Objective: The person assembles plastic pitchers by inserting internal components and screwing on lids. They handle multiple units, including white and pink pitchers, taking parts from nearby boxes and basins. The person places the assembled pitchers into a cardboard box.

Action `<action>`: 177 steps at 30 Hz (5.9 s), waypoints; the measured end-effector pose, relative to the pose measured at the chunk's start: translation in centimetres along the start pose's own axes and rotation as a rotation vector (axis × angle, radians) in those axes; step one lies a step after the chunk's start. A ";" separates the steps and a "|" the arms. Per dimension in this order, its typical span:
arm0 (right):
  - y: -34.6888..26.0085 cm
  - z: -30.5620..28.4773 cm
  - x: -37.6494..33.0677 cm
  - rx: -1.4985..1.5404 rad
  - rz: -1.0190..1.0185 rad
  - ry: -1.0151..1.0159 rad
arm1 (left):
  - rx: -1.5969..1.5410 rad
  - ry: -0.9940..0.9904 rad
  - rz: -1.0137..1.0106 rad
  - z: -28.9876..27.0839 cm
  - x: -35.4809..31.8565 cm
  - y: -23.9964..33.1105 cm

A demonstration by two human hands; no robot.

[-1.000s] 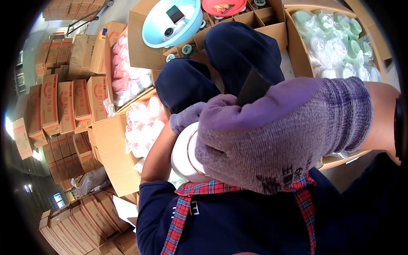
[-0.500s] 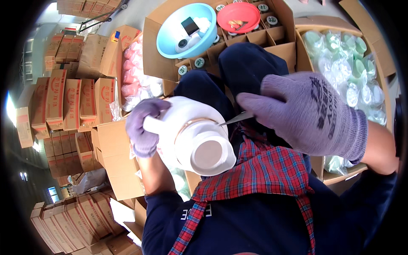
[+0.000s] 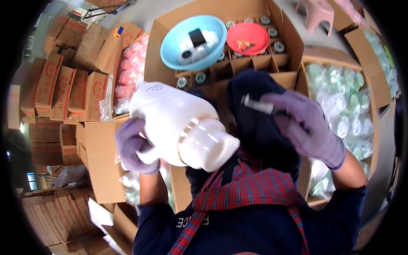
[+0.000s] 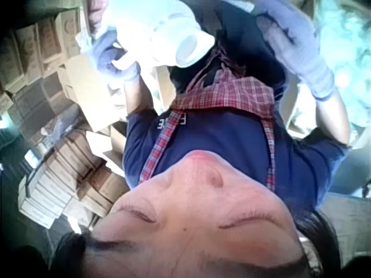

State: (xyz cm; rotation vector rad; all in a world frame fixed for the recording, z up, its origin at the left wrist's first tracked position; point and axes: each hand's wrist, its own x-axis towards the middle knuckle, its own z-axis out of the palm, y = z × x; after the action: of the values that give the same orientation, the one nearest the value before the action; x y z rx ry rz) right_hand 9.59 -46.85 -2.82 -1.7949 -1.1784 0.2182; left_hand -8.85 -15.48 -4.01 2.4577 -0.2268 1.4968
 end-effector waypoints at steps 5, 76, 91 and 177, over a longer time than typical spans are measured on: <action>10.6 1.6 8.8 -0.061 0.264 0.137 | -0.043 -0.435 0.394 3.8 -2.2 -1.2; 10.2 2.8 -5.3 0.335 0.204 -0.089 | -0.995 -0.555 -1.201 -0.7 -13.2 7.8; 15.2 7.3 -16.9 0.940 0.588 0.278 | -0.949 -0.181 -0.249 6.9 1.8 11.1; 9.2 10.1 8.4 0.521 -0.404 -0.254 | -0.863 -0.504 -0.540 7.9 -3.4 -3.1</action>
State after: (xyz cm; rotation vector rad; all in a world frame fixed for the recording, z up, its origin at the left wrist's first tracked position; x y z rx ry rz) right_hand 13.79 -34.92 -12.68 -1.0744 -1.4742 0.4756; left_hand -2.87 -14.81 -10.92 1.8876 -0.2123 0.3945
